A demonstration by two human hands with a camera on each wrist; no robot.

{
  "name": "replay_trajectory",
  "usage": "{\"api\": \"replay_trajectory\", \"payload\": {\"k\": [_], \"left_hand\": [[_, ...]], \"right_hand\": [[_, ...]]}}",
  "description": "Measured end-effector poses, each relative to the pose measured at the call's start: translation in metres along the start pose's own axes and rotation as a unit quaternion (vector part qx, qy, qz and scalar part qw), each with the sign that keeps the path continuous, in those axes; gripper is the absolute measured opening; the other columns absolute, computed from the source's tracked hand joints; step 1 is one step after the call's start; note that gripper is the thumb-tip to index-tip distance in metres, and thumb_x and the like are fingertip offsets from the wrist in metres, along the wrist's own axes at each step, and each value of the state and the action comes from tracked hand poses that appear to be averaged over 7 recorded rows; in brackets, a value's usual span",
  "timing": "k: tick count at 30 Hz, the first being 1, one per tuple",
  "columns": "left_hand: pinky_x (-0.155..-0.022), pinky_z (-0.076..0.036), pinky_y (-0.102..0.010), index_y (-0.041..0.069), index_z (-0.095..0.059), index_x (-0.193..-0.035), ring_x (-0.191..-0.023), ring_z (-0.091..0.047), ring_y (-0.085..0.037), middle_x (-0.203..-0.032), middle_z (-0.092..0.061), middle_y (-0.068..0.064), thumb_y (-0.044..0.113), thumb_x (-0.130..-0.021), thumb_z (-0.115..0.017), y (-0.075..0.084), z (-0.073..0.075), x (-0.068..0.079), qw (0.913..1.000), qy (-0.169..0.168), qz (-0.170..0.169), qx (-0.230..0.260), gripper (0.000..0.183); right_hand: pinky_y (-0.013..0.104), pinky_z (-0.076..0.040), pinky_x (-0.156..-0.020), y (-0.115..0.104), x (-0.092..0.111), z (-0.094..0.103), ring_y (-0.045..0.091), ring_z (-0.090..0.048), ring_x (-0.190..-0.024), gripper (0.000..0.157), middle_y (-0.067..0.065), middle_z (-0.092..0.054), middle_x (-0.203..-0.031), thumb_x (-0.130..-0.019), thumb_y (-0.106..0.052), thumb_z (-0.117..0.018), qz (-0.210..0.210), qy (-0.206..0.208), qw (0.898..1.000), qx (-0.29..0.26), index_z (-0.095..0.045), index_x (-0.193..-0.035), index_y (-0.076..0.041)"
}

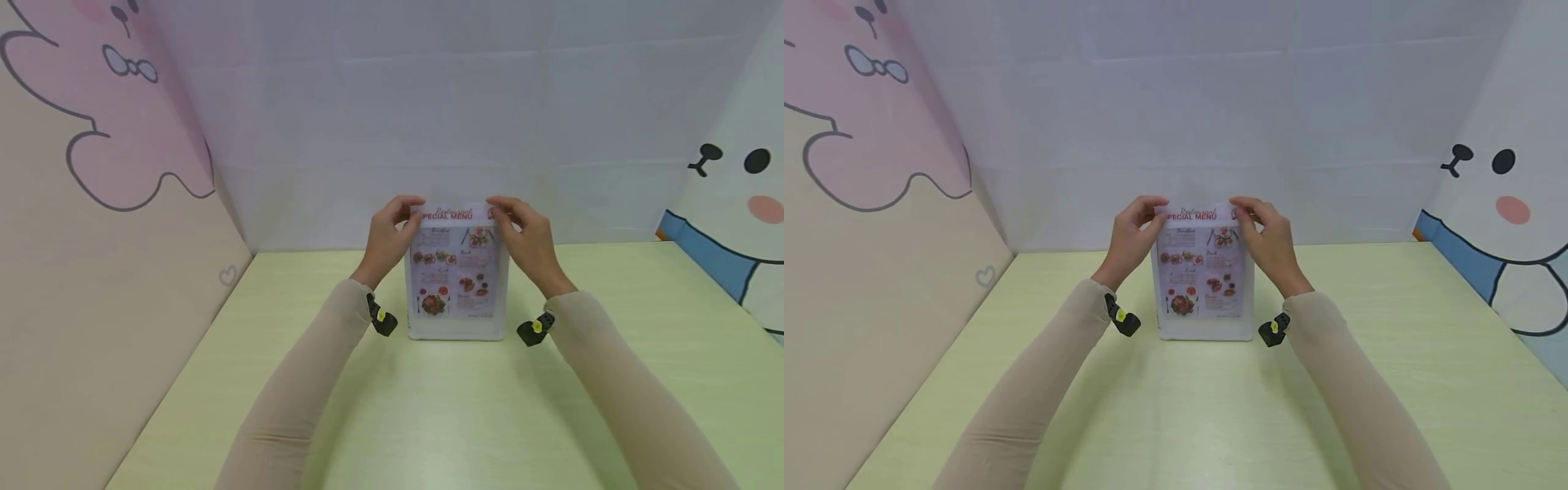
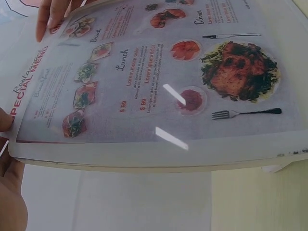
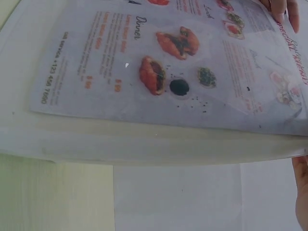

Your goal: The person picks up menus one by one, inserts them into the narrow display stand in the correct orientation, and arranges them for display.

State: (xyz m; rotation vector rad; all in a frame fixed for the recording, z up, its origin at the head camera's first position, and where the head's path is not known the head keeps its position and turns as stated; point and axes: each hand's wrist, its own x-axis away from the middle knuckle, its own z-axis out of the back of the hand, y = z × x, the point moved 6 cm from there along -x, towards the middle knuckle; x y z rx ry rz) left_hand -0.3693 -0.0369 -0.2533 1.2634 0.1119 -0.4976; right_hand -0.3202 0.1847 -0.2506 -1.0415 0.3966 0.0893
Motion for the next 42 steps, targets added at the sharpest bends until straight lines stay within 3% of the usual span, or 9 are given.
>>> {"api": "replay_trajectory", "payload": {"k": [9,16,19,24,32,39,42], "left_hand": [[-0.081,-0.049,-0.028,0.002,-0.064,-0.112,-0.091,-0.063,-0.018,-0.099,-0.064,-0.01,0.011,-0.096,-0.057,-0.008,-0.001,0.006,1.0,0.003,-0.001,-0.005,0.02],[-0.083,-0.051,-0.031,0.004,-0.065,-0.11,-0.092,-0.063,-0.021,-0.104,-0.066,-0.012,0.011,-0.096,-0.057,-0.009,0.0,0.009,0.9998,0.004,0.017,0.011,0.018],[-0.085,-0.051,-0.031,0.004,-0.066,-0.109,-0.094,-0.063,-0.02,-0.107,-0.066,-0.012,0.011,-0.097,-0.057,-0.01,0.0,0.011,0.9997,0.004,0.019,0.016,0.017],[-0.086,-0.051,-0.031,0.005,-0.066,-0.108,-0.095,-0.061,-0.017,-0.109,-0.066,-0.009,0.011,-0.097,-0.056,-0.01,0.0,0.013,1.0,0.002,0.005,0.008,0.016],[-0.084,-0.05,-0.032,0.0,-0.063,-0.111,-0.095,-0.059,-0.018,-0.112,-0.063,-0.009,0.012,-0.098,-0.054,-0.013,-0.001,0.016,0.9999,-0.003,-0.007,0.013,0.02],[-0.082,-0.05,-0.031,0.004,-0.063,-0.112,-0.094,-0.058,-0.017,-0.113,-0.062,-0.008,0.013,-0.098,-0.056,-0.016,-0.003,0.018,0.9998,-0.011,0.01,0.013,0.019],[-0.082,-0.051,-0.031,0.007,-0.063,-0.113,-0.094,-0.059,-0.016,-0.113,-0.062,-0.007,0.014,-0.098,-0.055,-0.017,-0.003,0.019,0.9997,-0.014,0.018,0.012,0.019]], "right_hand": [[0.01,-0.043,-0.087,0.003,0.006,-0.003,-0.014,-0.052,-0.097,0.027,0.011,-0.064,-0.124,-0.1,-0.015,-0.051,-0.001,-0.015,1.0,0.011,-0.064,-0.122,-0.006],[0.012,-0.043,-0.09,0.004,0.01,-0.006,0.018,-0.058,-0.111,0.028,0.01,-0.063,-0.126,-0.101,-0.016,-0.049,-0.008,-0.019,1.0,0.007,-0.063,-0.123,-0.006],[0.015,-0.043,-0.093,0.005,0.011,-0.007,0.022,-0.057,-0.113,0.028,0.011,-0.063,-0.125,-0.101,-0.017,-0.049,-0.007,-0.02,1.0,0.01,-0.063,-0.123,-0.006],[0.018,-0.043,-0.094,0.006,0.014,-0.007,0.019,-0.056,-0.111,0.028,0.01,-0.063,-0.124,-0.101,-0.019,-0.05,-0.003,-0.018,1.0,0.016,-0.063,-0.122,-0.007],[0.012,-0.041,-0.09,0.006,0.016,-0.008,0.009,-0.055,-0.11,0.027,0.008,-0.063,-0.126,-0.1,-0.018,-0.051,0.006,-0.019,1.0,0.016,-0.063,-0.12,-0.005],[0.037,-0.045,-0.095,0.006,0.017,-0.008,0.006,-0.054,-0.112,0.025,0.005,-0.062,-0.129,-0.1,-0.018,-0.051,-0.002,-0.026,1.0,0.001,-0.063,-0.12,-0.008],[0.036,-0.045,-0.094,0.007,0.018,-0.009,-0.001,-0.052,-0.11,0.026,0.005,-0.061,-0.13,-0.101,-0.019,-0.05,-0.003,-0.028,1.0,-0.003,-0.062,-0.121,-0.009]]}}
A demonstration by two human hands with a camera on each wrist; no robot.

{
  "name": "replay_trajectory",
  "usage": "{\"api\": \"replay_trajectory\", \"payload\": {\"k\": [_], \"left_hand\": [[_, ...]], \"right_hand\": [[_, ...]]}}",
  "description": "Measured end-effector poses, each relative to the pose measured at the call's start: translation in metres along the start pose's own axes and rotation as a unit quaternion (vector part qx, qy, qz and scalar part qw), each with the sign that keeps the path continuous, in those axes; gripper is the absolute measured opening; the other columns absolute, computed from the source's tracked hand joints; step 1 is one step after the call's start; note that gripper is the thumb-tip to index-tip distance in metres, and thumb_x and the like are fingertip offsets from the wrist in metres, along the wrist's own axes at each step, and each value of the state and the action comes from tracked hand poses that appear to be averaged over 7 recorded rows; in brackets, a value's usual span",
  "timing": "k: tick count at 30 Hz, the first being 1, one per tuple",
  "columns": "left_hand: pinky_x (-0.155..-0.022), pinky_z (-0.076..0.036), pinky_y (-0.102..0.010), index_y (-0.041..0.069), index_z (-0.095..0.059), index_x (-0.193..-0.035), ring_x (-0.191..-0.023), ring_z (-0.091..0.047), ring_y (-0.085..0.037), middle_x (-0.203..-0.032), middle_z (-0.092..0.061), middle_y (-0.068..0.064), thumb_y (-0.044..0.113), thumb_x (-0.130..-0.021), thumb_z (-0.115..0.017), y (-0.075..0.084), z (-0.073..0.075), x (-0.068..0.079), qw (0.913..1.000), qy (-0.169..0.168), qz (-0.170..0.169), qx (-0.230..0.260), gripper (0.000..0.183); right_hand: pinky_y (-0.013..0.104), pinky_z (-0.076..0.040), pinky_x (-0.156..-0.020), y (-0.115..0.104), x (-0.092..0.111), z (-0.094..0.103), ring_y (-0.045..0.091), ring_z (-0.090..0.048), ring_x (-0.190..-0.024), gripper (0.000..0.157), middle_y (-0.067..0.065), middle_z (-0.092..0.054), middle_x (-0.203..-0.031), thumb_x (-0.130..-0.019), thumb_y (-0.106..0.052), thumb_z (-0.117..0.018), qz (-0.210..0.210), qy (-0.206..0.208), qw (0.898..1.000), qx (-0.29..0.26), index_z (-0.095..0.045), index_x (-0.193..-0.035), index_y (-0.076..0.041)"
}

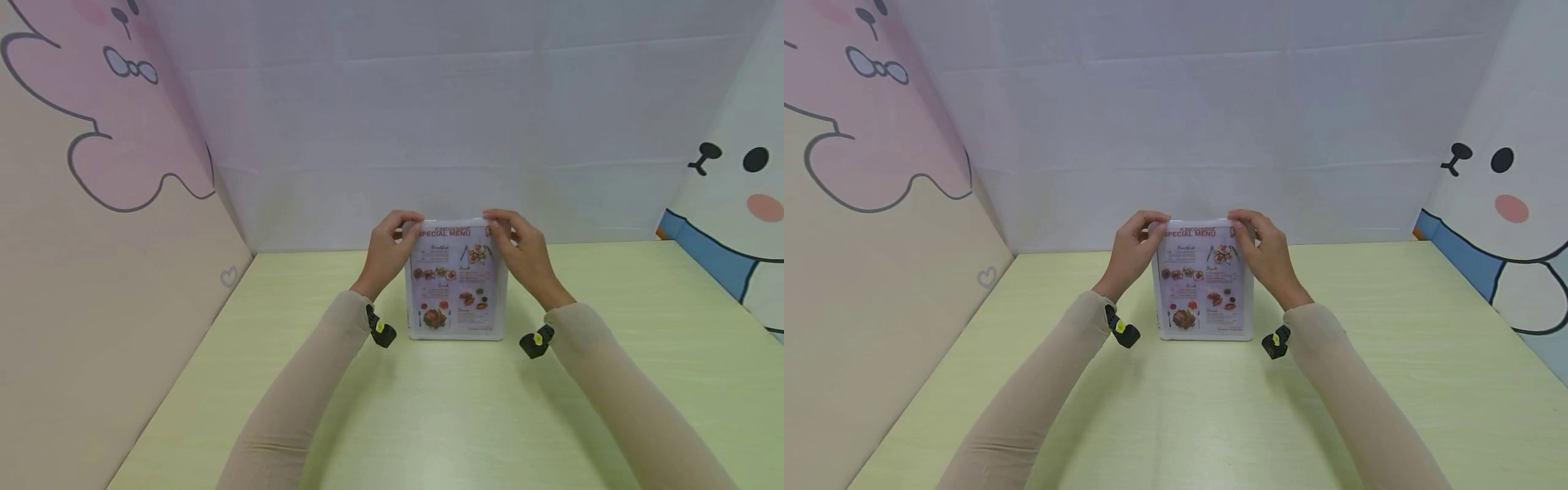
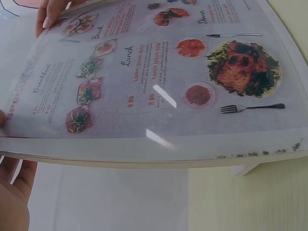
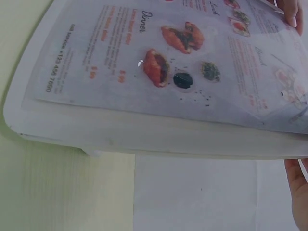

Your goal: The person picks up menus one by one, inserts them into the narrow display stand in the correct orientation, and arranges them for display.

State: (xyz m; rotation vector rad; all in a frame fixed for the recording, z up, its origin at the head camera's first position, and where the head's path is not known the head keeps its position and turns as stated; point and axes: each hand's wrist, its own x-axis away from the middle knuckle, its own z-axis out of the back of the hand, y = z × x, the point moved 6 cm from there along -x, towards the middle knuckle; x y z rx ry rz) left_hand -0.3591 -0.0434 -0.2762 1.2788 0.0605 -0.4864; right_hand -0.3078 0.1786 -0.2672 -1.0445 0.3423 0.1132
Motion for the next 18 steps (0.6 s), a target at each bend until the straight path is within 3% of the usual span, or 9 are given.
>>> {"api": "replay_trajectory", "payload": {"k": [6,13,18], "left_hand": [[-0.081,-0.051,-0.031,0.005,-0.063,-0.117,-0.092,-0.06,-0.019,-0.113,-0.062,-0.008,0.016,-0.098,-0.055,-0.003,-0.001,0.002,1.0,0.002,0.007,-0.001,0.023],[-0.084,-0.051,-0.034,0.005,-0.063,-0.121,-0.093,-0.061,-0.023,-0.116,-0.063,-0.01,0.013,-0.098,-0.056,-0.005,-0.002,0.003,0.9997,0.019,0.013,-0.006,0.026],[-0.086,-0.05,-0.041,-0.001,-0.062,-0.122,-0.096,-0.06,-0.03,-0.119,-0.062,-0.017,0.008,-0.097,-0.055,-0.008,-0.004,0.003,0.9994,0.031,0.01,-0.008,0.027]], "right_hand": [[0.014,-0.043,-0.084,0.003,0.001,-0.001,-0.01,-0.049,-0.102,0.03,0.006,-0.06,-0.131,-0.101,-0.023,-0.049,0.001,-0.01,1.0,0.011,-0.06,-0.125,-0.009],[0.021,-0.045,-0.081,0.008,0.001,-0.002,-0.005,-0.05,-0.099,0.035,0.007,-0.058,-0.13,-0.102,-0.03,-0.045,-0.018,-0.036,0.999,0.024,-0.056,-0.131,-0.013],[0.017,-0.046,-0.073,0.011,0.002,-0.004,-0.003,-0.052,-0.092,0.034,0.008,-0.056,-0.13,-0.102,-0.028,-0.045,-0.032,-0.037,0.999,0.008,-0.055,-0.132,-0.013]]}}
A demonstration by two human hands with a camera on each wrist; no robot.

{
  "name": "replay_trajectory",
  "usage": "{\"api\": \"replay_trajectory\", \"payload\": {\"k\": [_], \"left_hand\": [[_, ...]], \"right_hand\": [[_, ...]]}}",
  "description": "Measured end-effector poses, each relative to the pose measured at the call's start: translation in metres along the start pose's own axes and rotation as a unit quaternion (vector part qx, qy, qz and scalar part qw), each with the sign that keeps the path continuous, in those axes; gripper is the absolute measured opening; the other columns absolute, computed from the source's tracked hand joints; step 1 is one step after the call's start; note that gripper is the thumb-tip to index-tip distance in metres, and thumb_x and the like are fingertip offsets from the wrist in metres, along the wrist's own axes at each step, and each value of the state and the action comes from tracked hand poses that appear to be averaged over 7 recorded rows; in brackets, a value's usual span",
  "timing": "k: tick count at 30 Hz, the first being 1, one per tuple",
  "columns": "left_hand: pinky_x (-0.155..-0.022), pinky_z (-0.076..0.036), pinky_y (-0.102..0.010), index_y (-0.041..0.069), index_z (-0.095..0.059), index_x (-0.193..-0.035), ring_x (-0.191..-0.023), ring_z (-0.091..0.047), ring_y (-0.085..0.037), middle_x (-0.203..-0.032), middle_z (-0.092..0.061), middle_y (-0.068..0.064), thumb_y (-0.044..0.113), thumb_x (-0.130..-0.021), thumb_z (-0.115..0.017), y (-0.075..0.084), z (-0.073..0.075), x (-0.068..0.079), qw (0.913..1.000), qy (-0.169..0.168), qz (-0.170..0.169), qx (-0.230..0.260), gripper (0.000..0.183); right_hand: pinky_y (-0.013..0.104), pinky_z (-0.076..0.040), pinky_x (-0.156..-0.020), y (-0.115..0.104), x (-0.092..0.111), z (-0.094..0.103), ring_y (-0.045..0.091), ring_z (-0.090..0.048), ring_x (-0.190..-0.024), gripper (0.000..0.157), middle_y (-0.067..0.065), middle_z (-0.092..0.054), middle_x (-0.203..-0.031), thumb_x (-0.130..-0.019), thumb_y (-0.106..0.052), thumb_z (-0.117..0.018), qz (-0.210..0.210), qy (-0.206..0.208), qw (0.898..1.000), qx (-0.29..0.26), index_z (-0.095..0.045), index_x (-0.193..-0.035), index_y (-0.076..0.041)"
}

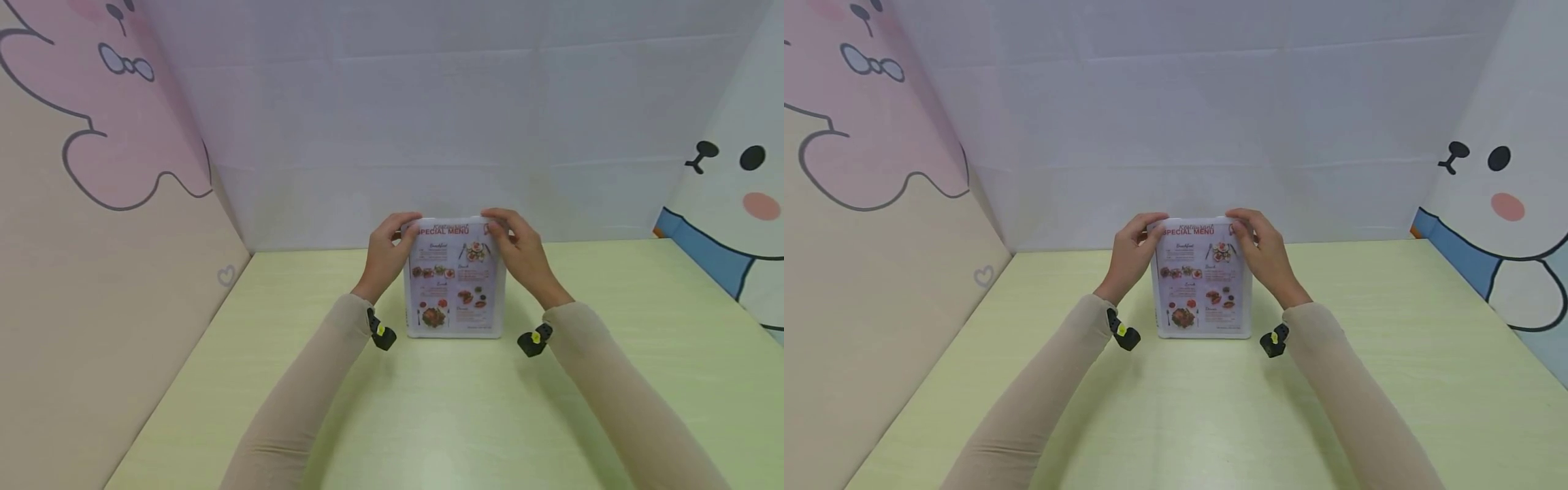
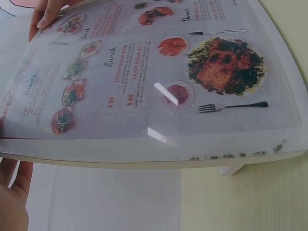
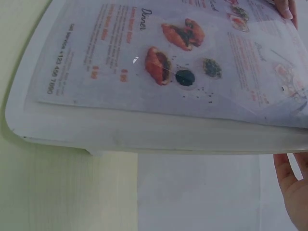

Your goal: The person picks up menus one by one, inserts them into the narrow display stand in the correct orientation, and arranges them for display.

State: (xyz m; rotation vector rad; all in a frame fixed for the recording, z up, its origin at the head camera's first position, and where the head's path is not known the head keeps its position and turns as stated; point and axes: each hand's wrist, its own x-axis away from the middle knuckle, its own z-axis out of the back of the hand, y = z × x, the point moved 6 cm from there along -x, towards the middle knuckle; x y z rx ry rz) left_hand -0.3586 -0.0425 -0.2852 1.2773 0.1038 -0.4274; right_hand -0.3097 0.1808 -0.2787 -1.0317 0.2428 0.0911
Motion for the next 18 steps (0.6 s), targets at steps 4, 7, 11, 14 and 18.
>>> {"api": "replay_trajectory", "payload": {"k": [4,7,11,14,18], "left_hand": [[-0.084,-0.051,-0.037,0.002,-0.063,-0.121,-0.095,-0.06,-0.026,-0.12,-0.062,-0.013,0.011,-0.097,-0.056,-0.001,0.001,0.002,1.0,0.007,0.0,0.002,0.027],[-0.085,-0.05,-0.033,0.004,-0.063,-0.122,-0.096,-0.06,-0.021,-0.122,-0.063,-0.009,0.015,-0.097,-0.057,-0.001,0.003,0.003,0.9999,0.01,-0.004,0.003,0.028],[-0.086,-0.051,-0.035,0.006,-0.062,-0.125,-0.099,-0.06,-0.021,-0.125,-0.061,-0.008,0.016,-0.098,-0.056,-0.003,0.003,0.005,0.9999,0.009,-0.011,0.003,0.03],[-0.086,-0.052,-0.039,0.007,-0.057,-0.131,-0.101,-0.061,-0.023,-0.132,-0.058,-0.008,0.014,-0.098,-0.055,-0.005,0.002,0.007,0.9999,-0.003,-0.012,0.001,0.034],[-0.094,-0.05,-0.04,0.011,-0.045,-0.143,-0.117,-0.057,-0.023,-0.146,-0.046,-0.006,0.009,-0.099,-0.05,-0.007,-0.002,0.012,0.9992,-0.032,-0.02,-0.012,0.044]], "right_hand": [[0.012,-0.043,-0.071,-0.003,0.0,-0.003,-0.002,-0.05,-0.091,0.033,0.012,-0.055,-0.131,-0.102,-0.02,-0.045,0.003,0.002,1.0,-0.021,-0.054,-0.131,-0.007],[0.011,-0.041,-0.071,-0.012,0.001,-0.004,0.001,-0.05,-0.09,0.032,0.018,-0.053,-0.131,-0.102,-0.013,-0.044,0.007,0.001,1.0,-0.029,-0.052,-0.131,-0.001],[0.015,-0.04,-0.074,-0.013,0.002,-0.008,0.006,-0.049,-0.092,0.032,0.02,-0.049,-0.13,-0.103,-0.009,-0.039,0.026,-0.004,0.999,-0.023,-0.047,-0.133,0.0],[0.027,-0.044,-0.095,-0.005,0.002,-0.011,0.018,-0.051,-0.113,0.033,0.019,-0.045,-0.137,-0.104,-0.007,-0.035,0.057,-0.006,0.998,-0.009,-0.045,-0.134,-0.001],[0.049,-0.026,-0.114,-0.002,0.003,-0.009,0.032,-0.029,-0.143,0.036,0.017,-0.035,-0.15,-0.104,-0.006,-0.035,0.071,-0.009,0.997,0.018,-0.044,-0.138,-0.001]]}}
